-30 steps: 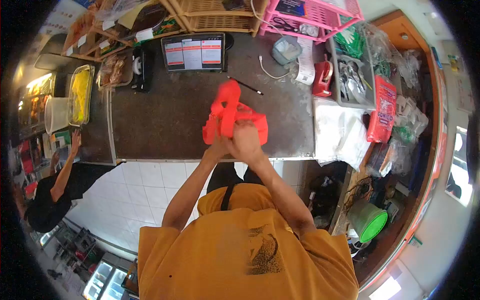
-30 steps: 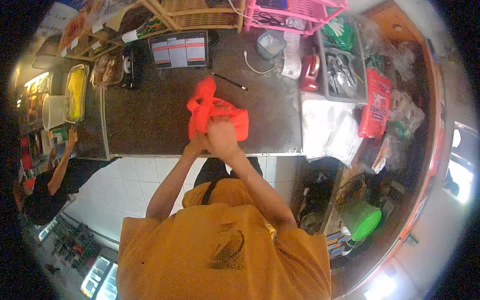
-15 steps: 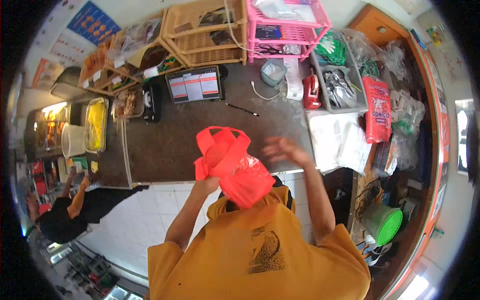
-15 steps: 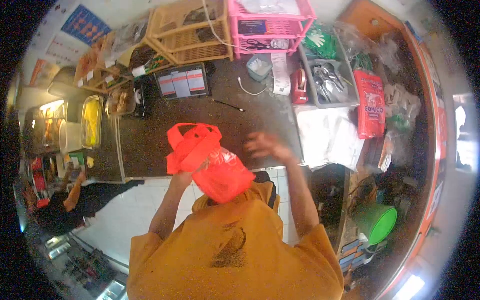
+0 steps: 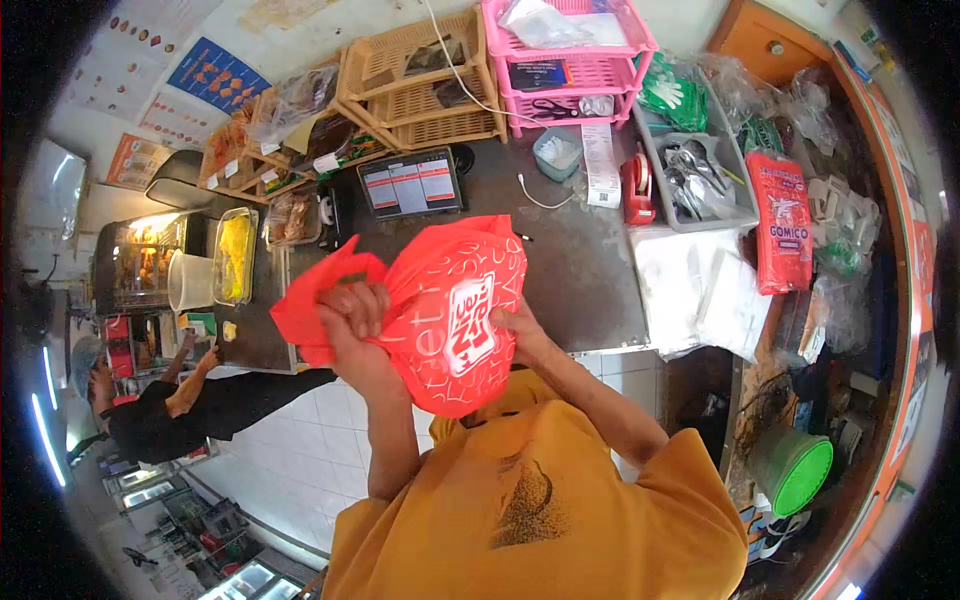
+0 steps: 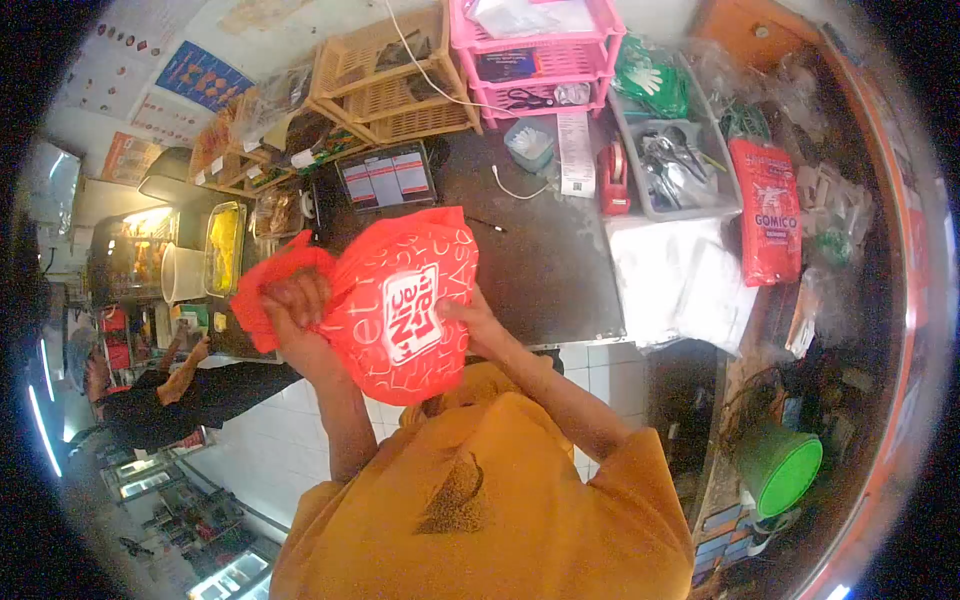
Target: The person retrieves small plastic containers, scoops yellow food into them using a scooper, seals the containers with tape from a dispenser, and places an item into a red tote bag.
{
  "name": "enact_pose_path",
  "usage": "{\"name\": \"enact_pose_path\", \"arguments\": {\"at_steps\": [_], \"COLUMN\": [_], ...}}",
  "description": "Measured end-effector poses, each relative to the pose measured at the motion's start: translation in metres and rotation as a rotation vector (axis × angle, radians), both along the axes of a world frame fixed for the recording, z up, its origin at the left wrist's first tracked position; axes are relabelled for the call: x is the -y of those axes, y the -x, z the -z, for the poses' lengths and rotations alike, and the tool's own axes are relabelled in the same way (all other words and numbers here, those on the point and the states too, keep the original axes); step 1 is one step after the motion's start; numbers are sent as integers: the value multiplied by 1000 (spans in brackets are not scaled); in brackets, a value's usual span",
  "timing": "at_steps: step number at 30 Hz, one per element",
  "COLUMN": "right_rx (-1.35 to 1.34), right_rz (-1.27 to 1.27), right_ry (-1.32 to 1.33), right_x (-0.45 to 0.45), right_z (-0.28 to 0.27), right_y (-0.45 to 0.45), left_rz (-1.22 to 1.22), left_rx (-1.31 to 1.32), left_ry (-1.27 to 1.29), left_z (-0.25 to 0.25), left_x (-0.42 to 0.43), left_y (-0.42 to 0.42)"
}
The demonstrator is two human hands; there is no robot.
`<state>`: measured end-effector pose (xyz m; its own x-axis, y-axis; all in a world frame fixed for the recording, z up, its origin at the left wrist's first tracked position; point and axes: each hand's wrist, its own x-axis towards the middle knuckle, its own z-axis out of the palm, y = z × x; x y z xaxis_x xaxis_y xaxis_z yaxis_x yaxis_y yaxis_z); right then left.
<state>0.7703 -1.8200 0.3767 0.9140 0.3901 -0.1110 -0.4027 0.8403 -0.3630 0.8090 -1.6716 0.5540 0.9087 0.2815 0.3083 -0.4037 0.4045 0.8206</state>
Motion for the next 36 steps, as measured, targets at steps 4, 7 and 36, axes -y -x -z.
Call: {"name": "enact_pose_path", "arguments": {"at_steps": [4,7,36], "right_rx": [-13,-191,650], "right_rz": [-198,-545,101], "right_ry": [-293,-573,1970], "right_x": [12,30,140], "right_z": [18,6,177], "right_y": [12,5,-1], "left_rz": [415,710,-224], "left_rx": [45,25,-421], "left_ry": [68,-44,-538], "left_z": [-19,-34,361], "left_x": [-10,-8,98], "left_y": [8,28,-9]}}
